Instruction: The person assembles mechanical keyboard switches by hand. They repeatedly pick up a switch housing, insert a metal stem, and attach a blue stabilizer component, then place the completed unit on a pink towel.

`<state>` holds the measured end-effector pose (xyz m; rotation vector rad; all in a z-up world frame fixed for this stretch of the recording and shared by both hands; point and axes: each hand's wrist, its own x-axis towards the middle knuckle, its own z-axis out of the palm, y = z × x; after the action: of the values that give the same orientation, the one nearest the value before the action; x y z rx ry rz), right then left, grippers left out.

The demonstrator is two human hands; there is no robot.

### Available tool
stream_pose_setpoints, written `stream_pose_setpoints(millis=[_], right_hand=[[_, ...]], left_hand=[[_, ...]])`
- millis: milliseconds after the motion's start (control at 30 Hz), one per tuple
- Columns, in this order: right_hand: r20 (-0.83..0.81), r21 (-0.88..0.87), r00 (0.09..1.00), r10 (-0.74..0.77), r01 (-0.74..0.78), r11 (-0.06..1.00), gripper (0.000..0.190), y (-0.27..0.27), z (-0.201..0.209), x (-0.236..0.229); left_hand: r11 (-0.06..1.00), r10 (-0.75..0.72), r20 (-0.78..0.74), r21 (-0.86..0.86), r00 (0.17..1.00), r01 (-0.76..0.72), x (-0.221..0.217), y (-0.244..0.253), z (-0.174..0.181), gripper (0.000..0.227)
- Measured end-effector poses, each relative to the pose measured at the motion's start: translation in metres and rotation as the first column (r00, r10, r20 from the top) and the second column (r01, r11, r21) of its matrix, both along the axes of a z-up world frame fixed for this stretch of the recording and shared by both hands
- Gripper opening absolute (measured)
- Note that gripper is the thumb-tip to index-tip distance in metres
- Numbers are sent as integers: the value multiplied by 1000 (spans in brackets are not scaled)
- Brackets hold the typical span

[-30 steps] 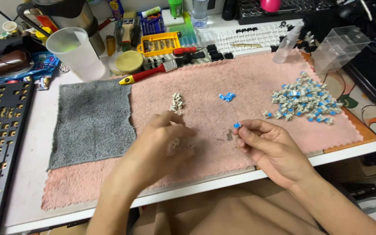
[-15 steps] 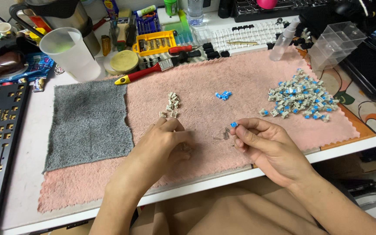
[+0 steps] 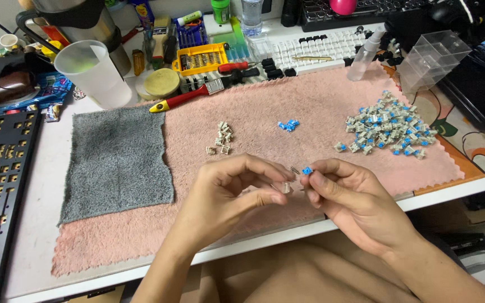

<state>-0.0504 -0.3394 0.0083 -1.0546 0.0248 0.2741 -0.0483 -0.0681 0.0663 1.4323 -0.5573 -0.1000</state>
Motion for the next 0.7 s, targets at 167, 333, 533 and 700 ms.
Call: stream_pose_setpoints(millis=[167,333,533,700], right_hand=[[47,19,999,16,-17,1000,16,3,7,-7],[104,23,994,42,-45,999,20,5,16,-13],[114,64,993,42,-50,997,20,1,14,-15],[104,79,994,26,-34,996,19,3,18,-17]], left_hand=[[970,-53,-155,-243,986,14,-2,-7,-16,32],[943,-74,-132,-332,989,26,-4,-10,-15,24],[936,-95,-128,-349,987,45,-5,-11,-13,25],[963,-18,-81,-271,997,-4,-3,-20,-12,25]])
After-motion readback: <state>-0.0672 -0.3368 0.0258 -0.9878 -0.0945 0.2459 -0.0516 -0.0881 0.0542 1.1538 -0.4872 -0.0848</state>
